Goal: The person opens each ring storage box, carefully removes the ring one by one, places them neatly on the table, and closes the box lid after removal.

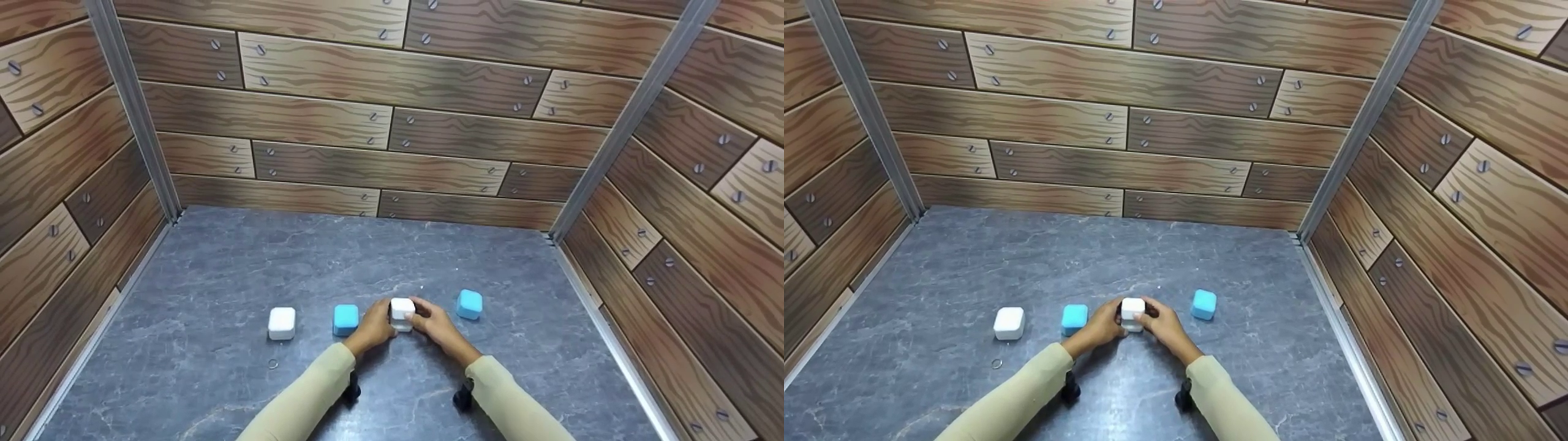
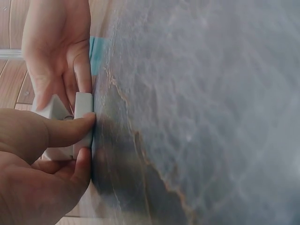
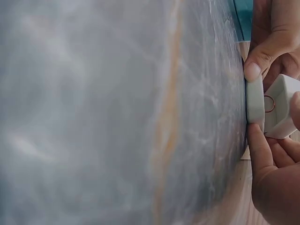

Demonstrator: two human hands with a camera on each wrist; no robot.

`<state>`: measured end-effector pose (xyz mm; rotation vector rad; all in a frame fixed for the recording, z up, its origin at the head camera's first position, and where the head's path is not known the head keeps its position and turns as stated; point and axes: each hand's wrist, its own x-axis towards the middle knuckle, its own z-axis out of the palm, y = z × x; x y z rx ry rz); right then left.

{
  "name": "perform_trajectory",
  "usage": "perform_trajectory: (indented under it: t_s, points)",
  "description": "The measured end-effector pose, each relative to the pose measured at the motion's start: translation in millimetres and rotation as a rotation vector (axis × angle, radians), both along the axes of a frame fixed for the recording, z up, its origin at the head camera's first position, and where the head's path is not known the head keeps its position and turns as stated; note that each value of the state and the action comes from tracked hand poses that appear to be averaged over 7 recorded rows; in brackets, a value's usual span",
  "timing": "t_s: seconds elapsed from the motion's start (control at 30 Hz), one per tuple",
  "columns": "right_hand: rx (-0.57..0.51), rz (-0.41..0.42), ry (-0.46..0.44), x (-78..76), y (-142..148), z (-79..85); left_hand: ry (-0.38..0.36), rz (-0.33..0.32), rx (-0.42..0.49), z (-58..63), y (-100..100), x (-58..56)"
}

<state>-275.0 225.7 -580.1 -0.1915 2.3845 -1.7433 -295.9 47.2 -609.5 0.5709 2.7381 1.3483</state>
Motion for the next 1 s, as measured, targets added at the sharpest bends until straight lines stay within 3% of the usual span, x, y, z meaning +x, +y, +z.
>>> perform_trajectory:
  t_s: [0.17, 0.4, 1.0]
  points:
    - [-0.072, -0.019, -0.063, -1.5, 0, -0.7, 0.012, 0.004, 0.006, -1.0, 1, 2.8]
    - [-0.078, -0.058, -0.069, -22.0, 6, -30.1, 0.045, 0.009, 0.01, 0.3, 1, 2.1]
    - [-0.084, -0.105, -0.132, -33.1, 7, -27.7, 0.008, -0.017, 0.029, -1.5, 1, -2.0]
